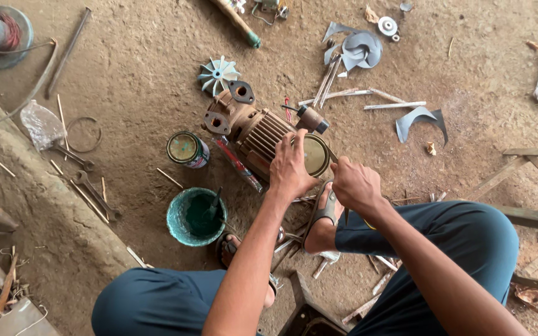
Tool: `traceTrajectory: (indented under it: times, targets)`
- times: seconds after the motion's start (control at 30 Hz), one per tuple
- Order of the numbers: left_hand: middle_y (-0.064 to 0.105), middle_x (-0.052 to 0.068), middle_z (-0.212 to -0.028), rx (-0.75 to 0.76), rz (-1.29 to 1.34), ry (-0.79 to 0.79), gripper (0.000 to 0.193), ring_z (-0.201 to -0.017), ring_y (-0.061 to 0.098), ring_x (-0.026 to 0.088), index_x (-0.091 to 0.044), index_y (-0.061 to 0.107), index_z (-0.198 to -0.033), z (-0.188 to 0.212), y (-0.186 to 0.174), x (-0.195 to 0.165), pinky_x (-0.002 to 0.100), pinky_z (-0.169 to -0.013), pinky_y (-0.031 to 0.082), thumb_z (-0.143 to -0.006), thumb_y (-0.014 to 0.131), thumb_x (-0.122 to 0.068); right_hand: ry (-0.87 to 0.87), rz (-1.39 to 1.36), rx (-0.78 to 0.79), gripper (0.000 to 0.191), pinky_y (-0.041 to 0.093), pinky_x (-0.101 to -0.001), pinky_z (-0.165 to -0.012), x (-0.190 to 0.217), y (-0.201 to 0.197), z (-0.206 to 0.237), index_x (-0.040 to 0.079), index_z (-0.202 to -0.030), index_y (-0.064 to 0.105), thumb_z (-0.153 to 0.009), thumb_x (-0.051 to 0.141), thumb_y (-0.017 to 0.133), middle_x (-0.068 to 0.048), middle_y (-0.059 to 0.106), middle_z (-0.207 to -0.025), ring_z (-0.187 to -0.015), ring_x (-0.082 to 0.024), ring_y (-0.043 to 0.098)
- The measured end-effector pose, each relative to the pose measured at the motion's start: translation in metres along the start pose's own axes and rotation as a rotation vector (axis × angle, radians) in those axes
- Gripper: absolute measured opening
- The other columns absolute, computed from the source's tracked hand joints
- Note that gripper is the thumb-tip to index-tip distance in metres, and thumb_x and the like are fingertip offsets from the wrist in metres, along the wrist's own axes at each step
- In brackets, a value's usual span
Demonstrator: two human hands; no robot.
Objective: The person uses a screwdriver to pry open the lid of a paint can. They repeatedly work the tool around the rim to break the seal and lift the lid, then set the can down.
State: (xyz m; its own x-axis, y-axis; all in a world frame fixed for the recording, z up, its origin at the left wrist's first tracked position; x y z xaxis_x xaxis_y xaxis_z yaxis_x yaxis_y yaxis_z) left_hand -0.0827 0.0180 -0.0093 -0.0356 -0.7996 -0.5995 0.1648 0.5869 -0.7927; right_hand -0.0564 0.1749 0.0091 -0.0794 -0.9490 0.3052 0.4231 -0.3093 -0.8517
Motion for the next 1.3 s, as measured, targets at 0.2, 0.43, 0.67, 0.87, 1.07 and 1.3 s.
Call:
traceTrajectory:
  times: [0.2,0.43,0.67,0.87,1.07,1.3]
  targets:
    - [0.045,0.019,-0.142,0.003,0.008,-0.018,0.121,-0.127,0.052,0.038,-0.016,0.030,-0.150,0.001,-0.007,-0.005,0.048,-0.093,0.058,-0.051,0.098,-0.026,-0.018,-0.028,-0.053,0.043,0.050,-0.0551,-0.059,0.002,-0.001,0.002,0.002,-0.090,0.055,-0.109,0.037,0.038,-0.025,0.068,-0.067,-0.058,-0.043,0.067]
    - [0.045,0.022,-0.138,-0.080,0.088,0.067,0.117,-0.126,0.050,0.041,-0.012,0.030,-0.146,0.013,-0.016,-0.010,0.055,-0.094,0.053,-0.057,0.098,-0.046,-0.146,-0.122,-0.184,0.033,0.048,-0.0564,-0.053,0.000,0.007,0.007,0.002,-0.090,0.053,-0.105,0.031,0.047,-0.025,0.063,-0.062,-0.056,-0.046,0.064]
    - [0.046,0.021,-0.138,-0.113,0.078,0.111,0.114,-0.126,0.050,0.042,-0.012,0.030,-0.149,0.020,-0.012,-0.009,0.058,-0.094,0.053,-0.063,0.094,-0.051,-0.180,-0.156,-0.236,0.030,0.046,-0.0559,-0.050,-0.009,0.022,0.013,0.003,-0.088,0.049,-0.106,0.028,0.049,-0.024,0.061,-0.059,-0.054,-0.046,0.062]
    - [0.045,0.021,-0.138,-0.087,0.079,0.095,0.117,-0.126,0.050,0.041,-0.012,0.030,-0.147,0.018,-0.008,-0.004,0.058,-0.094,0.053,-0.057,0.095,-0.048,-0.159,-0.177,-0.184,0.033,0.045,-0.0564,-0.051,-0.013,0.033,0.007,0.003,-0.089,0.048,-0.109,0.029,0.045,-0.024,0.059,-0.056,-0.052,-0.046,0.060]
    - [0.045,0.018,-0.140,-0.080,0.085,0.089,0.115,-0.128,0.049,0.043,-0.014,0.031,-0.148,0.014,-0.021,-0.013,0.055,-0.098,0.051,-0.058,0.098,-0.040,-0.160,-0.145,-0.213,0.033,0.047,-0.0572,-0.054,-0.003,0.006,0.010,0.004,-0.091,0.050,-0.106,0.033,0.045,-0.025,0.062,-0.062,-0.060,-0.048,0.062]
    - [0.045,0.017,-0.141,-0.023,0.032,0.100,0.119,-0.130,0.049,0.041,-0.015,0.033,-0.146,0.007,-0.027,-0.014,0.050,-0.105,0.049,-0.047,0.098,-0.023,-0.076,0.059,0.028,0.041,0.049,-0.0544,-0.056,-0.001,0.000,-0.004,0.004,-0.091,0.053,-0.110,0.037,0.037,-0.021,0.067,-0.064,-0.055,-0.041,0.066]
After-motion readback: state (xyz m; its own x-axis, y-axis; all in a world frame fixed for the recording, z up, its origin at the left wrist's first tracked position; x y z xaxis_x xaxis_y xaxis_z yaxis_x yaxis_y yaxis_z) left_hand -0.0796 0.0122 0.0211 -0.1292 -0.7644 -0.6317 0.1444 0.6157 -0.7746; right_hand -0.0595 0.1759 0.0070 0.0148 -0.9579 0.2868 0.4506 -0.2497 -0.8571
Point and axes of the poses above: each hand's wrist, its own z-axis away from the middle knuckle, its own y-axis out of the palm, x = y × z, the point moved 6 cm from there along -z, towards the middle knuckle
